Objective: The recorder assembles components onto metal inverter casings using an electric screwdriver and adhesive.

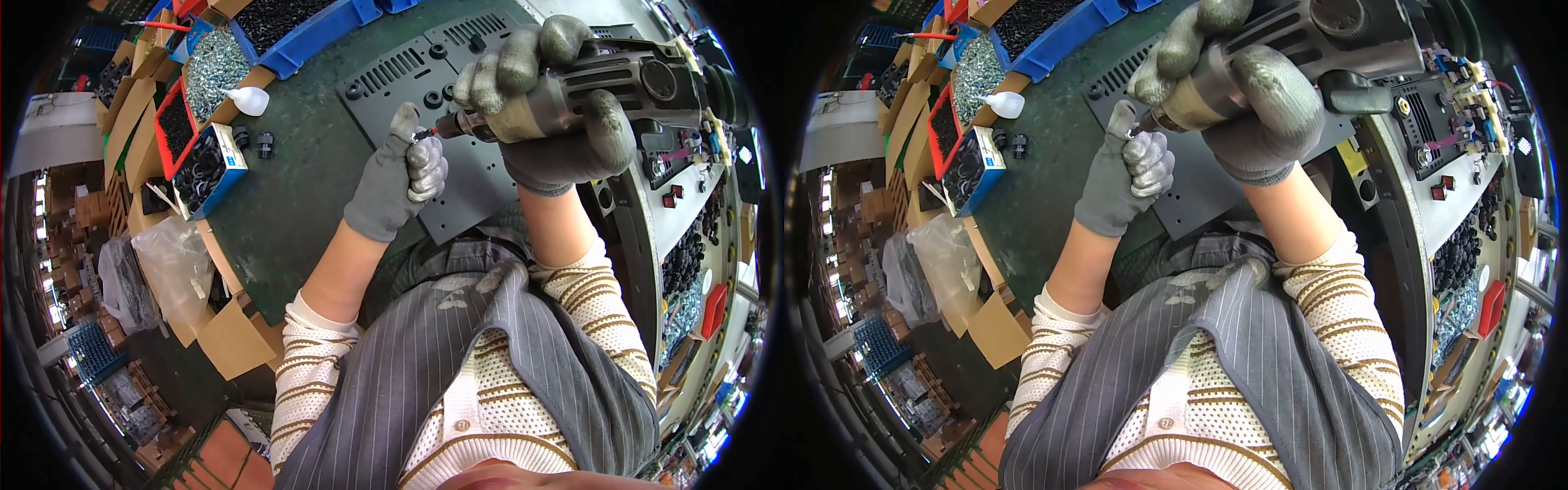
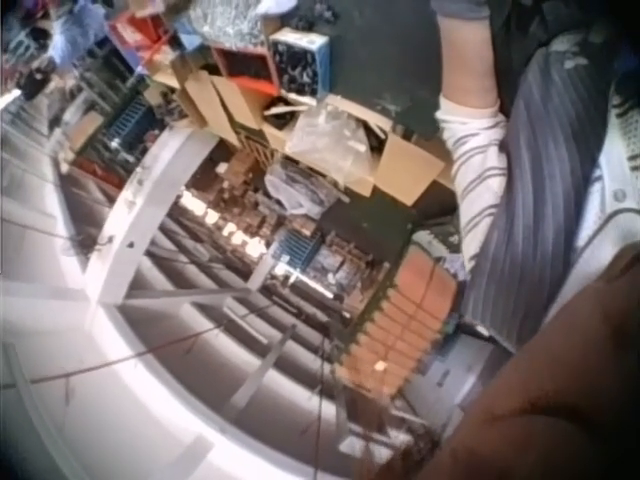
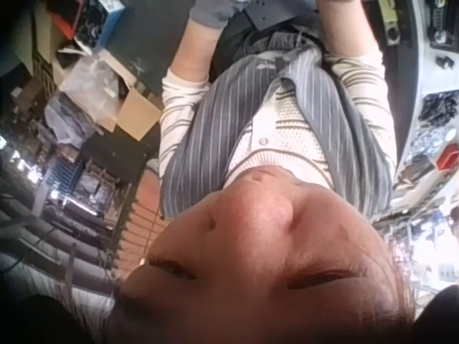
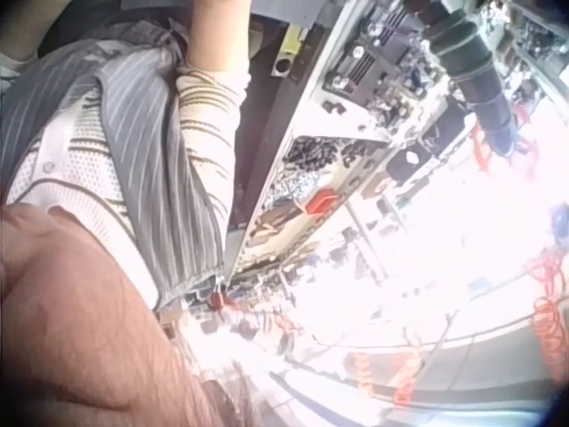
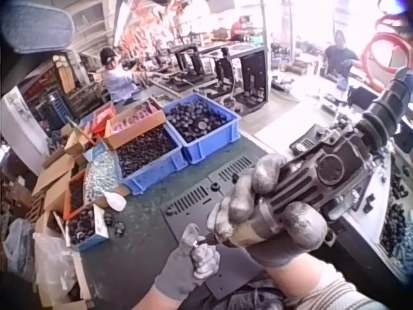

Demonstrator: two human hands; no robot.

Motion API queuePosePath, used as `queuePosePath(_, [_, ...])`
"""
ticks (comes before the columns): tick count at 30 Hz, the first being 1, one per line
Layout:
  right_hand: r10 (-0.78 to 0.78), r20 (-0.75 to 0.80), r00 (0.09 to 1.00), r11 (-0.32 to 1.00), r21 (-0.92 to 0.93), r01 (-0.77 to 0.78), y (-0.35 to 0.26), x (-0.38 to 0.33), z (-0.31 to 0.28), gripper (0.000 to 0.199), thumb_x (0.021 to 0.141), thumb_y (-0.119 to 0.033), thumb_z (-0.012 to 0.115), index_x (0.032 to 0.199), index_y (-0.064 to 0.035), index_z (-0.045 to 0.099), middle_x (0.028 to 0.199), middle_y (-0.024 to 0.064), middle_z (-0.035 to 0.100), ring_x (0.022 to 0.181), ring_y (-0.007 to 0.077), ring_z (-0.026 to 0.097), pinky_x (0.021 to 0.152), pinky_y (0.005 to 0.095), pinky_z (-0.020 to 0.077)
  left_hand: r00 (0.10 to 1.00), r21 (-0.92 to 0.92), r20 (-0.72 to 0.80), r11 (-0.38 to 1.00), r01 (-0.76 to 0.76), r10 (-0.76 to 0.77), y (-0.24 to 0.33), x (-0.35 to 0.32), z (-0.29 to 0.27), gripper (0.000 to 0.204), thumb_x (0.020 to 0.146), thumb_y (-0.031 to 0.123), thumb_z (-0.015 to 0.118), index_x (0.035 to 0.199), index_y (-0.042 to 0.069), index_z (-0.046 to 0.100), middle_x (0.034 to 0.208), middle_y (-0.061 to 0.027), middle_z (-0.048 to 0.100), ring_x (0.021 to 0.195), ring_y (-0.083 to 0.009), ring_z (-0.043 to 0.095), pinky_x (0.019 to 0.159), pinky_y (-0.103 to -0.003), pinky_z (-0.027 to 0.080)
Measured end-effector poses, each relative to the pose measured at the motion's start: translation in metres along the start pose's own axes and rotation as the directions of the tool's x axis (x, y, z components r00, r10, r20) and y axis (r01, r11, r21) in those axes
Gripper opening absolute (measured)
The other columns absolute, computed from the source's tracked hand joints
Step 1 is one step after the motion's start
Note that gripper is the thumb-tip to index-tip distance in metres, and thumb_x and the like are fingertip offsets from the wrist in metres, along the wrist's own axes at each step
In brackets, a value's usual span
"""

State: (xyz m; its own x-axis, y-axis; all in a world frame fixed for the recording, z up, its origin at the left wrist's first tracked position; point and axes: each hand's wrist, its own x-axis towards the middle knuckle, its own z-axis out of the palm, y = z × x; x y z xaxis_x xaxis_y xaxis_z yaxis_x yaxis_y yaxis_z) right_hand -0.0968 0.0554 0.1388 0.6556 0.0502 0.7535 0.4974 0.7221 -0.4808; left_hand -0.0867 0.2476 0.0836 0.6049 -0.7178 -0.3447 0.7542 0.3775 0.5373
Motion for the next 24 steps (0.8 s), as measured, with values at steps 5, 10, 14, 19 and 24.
queuePosePath(5, [0.039,-0.077,0.996,0.993,0.115,-0.030,-0.004,-0.002,-0.012,0.046,0.090,-0.038,0.060,0.124,-0.0071,0.055,0.105,0.0095,0.065,0.084,0.0216,0.064,0.082,0.0422,0.0494,0.996,0.406,-0.015,0.911,-0.071,0.084,0.004,0.003,0.005,0.059,0.102,0.060,0.050,0.066,0.013,0.054,0.056,0.0031,0.040,0.044,-0.0080,0.035,0.041,-0.025,0.027])
queuePosePath(10, [-0.143,-0.523,0.840,0.989,-0.099,0.107,-0.008,0.003,-0.034,0.050,0.091,-0.050,0.060,0.112,-0.0052,0.063,0.088,0.0119,0.067,0.072,0.0288,0.066,0.069,0.0445,0.0561,0.786,0.907,0.120,0.256,-0.336,0.606,0.043,0.044,-0.007,0.042,0.099,0.042,0.065,0.102,0.002,0.075,0.075,-0.0008,0.065,0.067,-0.0084,0.057,0.062,-0.024,0.046])
queuePosePath(14, [-0.118,-0.656,0.745,0.984,-0.179,-0.002,-0.010,0.009,-0.049,0.045,0.089,-0.047,0.064,0.108,-0.0062,0.063,0.083,0.0103,0.065,0.070,0.0264,0.065,0.068,0.0401,0.0572,0.810,0.928,0.282,-0.360,-0.094,0.515,0.068,0.091,-0.014,0.042,0.091,0.042,0.073,0.118,0.009,0.073,0.094,-0.0078,0.074,0.082,-0.0167,0.067,0.078,-0.032,0.053])
queuePosePath(19, [-0.087,-0.655,0.750,0.979,-0.197,-0.059,0.000,0.020,-0.062,0.040,0.087,-0.040,0.067,0.107,-0.0057,0.062,0.083,0.0092,0.064,0.072,0.0246,0.065,0.068,0.0382,0.0570,0.858,0.934,0.214,-0.356,-0.038,0.468,0.077,0.121,-0.012,0.046,0.086,0.042,0.077,0.123,0.015,0.072,0.087,-0.0079,0.072,0.078,-0.0197,0.067,0.075,-0.034,0.053])
queuePosePath(24, [-0.027,-0.645,0.763,0.938,-0.281,-0.205,0.012,0.040,-0.075,0.035,0.089,-0.030,0.064,0.112,-0.0039,0.058,0.084,0.0097,0.063,0.070,0.0222,0.063,0.067,0.0371,0.0567,0.813,0.990,0.074,-0.138,0.008,0.577,0.092,0.105,-0.021,0.039,0.086,0.034,0.080,0.119,0.013,0.075,0.079,-0.0021,0.068,0.067,-0.0111,0.059,0.064,-0.029,0.050])
